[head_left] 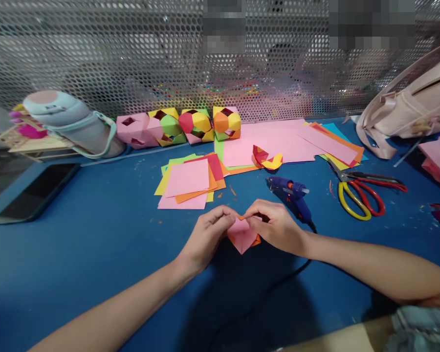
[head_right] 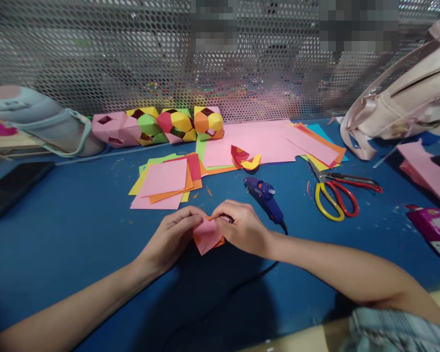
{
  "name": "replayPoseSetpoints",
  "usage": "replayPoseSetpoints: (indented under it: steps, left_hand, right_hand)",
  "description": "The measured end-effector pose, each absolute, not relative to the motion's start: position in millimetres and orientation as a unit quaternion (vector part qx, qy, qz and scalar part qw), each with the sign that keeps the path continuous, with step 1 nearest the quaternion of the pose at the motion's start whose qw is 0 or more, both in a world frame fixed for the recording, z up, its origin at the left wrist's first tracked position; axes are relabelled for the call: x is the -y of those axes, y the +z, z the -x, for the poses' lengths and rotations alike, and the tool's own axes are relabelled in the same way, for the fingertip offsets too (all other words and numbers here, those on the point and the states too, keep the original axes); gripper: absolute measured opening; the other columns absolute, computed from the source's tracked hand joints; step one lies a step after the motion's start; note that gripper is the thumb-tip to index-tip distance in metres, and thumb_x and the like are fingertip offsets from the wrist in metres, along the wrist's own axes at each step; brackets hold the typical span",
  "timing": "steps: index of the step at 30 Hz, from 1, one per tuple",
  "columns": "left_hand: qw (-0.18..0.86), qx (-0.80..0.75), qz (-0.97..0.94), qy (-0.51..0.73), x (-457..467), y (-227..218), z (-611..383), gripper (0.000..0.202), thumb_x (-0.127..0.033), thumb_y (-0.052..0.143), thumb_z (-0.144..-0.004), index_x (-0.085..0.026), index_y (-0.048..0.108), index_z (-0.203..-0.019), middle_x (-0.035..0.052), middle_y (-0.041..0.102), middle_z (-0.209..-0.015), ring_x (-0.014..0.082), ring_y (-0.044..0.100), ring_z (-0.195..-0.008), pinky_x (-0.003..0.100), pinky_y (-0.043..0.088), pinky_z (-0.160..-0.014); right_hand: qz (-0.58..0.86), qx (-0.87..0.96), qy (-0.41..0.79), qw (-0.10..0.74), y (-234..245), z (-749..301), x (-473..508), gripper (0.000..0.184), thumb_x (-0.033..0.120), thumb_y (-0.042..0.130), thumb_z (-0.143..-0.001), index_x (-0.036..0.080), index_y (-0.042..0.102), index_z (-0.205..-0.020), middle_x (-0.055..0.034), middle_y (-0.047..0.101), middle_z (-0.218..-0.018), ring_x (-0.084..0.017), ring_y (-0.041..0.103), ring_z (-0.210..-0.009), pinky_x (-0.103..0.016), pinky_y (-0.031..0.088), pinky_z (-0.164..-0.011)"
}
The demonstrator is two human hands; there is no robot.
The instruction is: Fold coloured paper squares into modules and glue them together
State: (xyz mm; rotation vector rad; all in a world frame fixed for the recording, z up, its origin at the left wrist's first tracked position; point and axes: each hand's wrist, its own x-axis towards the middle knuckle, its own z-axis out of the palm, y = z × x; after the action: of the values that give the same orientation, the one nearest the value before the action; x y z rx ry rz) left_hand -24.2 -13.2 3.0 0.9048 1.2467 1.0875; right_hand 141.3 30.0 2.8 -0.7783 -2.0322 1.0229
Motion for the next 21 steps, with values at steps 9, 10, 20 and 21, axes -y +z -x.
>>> replayPoseSetpoints:
  steps: [9, 10, 20, 21]
  left_hand:
    - [0.499, -0.608, -0.444, 0.43, 14.9, 6.9, 21.3, 0.014, -0.03, 0.063, -0.068, -0.017, 0.061, -0.064, -0.0015, 0.06, -0.061, 0.0111, 0.053, -0.056, 0.02, 0.042, -0.052]
    - [0.486, -0.609, -0.454, 0.432, 15.4, 7.7, 21.0, 0.014, -0.03, 0.062, -0.067, -0.017, 0.061, -0.064, -0.0013, 0.06, -0.06, 0.0113, 0.053, -0.055, 0.02, 0.043, -0.052]
    - [0.39, -0.579, -0.615, 0.368, 18.6, 5.2, 22.2, 0.009, -0.02, 0.055, -0.068, -0.018, 0.059, -0.06, -0.0039, 0.051, -0.053, 0.0085, 0.043, -0.048, 0.018, 0.035, -0.045]
    - [0.385, -0.575, -0.624, 0.363, 18.9, 4.9, 22.6, 0.009, -0.019, 0.054, -0.068, -0.018, 0.058, -0.06, -0.0043, 0.05, -0.053, 0.0085, 0.042, -0.049, 0.019, 0.034, -0.046]
  right_hand:
    - [0.31, 0.784, 0.43, 0.323, 7.8, -142.7, -29.6, 0.015, 0.015, 0.048, -0.082, 0.016, 0.062, -0.088, -0.0009, 0.058, -0.077, -0.01, 0.052, -0.066, -0.022, 0.042, -0.06]
    - [0.325, 0.776, 0.443, 0.31, 9.4, -142.5, -29.3, 0.015, 0.017, 0.049, -0.083, 0.017, 0.061, -0.091, -0.0008, 0.058, -0.077, -0.009, 0.051, -0.065, -0.021, 0.041, -0.059]
    - [0.273, 0.862, 0.327, 0.273, 4.8, -144.2, -24.2, 0.019, 0.019, 0.042, -0.088, 0.017, 0.052, -0.072, -0.0019, 0.053, -0.069, -0.012, 0.049, -0.065, -0.025, 0.038, -0.062]
    - [0.266, 0.866, 0.325, 0.271, 4.7, -144.7, -24.1, 0.02, 0.02, 0.04, -0.089, 0.017, 0.053, -0.073, -0.0025, 0.054, -0.07, -0.013, 0.05, -0.066, -0.025, 0.039, -0.063]
